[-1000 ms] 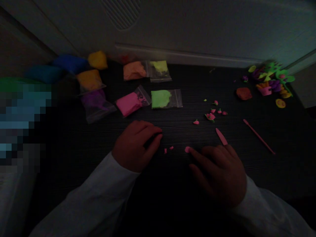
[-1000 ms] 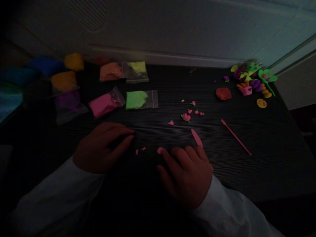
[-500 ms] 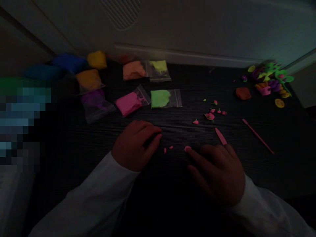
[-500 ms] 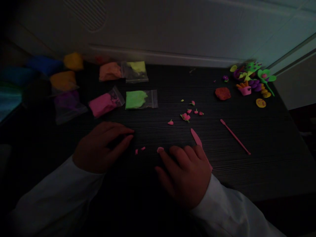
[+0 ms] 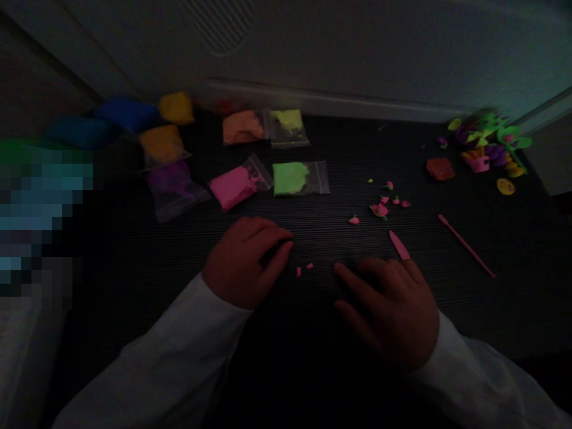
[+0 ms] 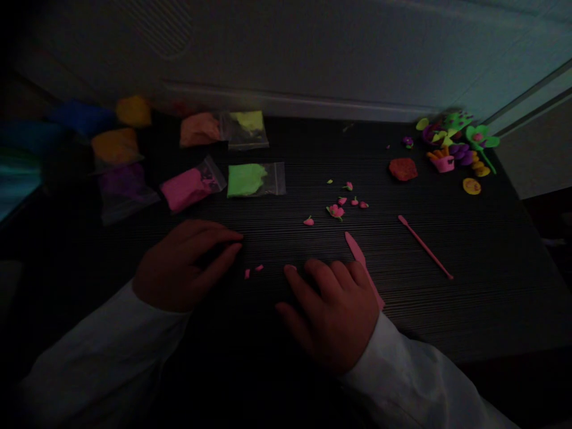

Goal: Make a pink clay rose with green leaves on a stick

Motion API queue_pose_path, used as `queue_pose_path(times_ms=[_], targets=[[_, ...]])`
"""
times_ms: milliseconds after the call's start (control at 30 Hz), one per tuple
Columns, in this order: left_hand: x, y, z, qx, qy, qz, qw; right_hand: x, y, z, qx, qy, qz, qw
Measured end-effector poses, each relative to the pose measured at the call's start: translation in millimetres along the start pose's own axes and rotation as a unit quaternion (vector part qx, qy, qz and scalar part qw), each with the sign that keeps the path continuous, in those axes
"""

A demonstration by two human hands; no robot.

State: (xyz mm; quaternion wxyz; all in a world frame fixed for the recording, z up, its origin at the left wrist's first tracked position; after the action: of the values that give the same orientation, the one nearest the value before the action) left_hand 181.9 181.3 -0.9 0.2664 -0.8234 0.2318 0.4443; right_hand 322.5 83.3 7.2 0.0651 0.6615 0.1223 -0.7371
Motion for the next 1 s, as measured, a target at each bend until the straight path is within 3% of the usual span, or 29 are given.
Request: queue_pose_path(times_ms=[767,1000], targets=[[-2.6,2.2,4.1,-0.019,-0.031,-0.013,0.999,-5.4,2.5,-2.2,0.004,-0.025,-0.034,0.999],[-6.8,5.9,16.7,-0.007,-0.006,0.021,1.0,-4.7,2.6,-3.7,0.008,-0.022,-0.037,0.999]])
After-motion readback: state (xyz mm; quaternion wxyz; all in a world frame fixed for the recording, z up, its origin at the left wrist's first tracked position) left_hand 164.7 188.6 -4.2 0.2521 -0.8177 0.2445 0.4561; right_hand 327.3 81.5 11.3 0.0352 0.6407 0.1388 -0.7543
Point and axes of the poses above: each hand's wrist, its own y-axis away from the middle knuckle, its own x-axis out of the palm, z = x × y, the point moved 6 cm from there along -y, towards the middle knuckle, and after that the axes turned 1 degree about y, right-handed, at the moved point
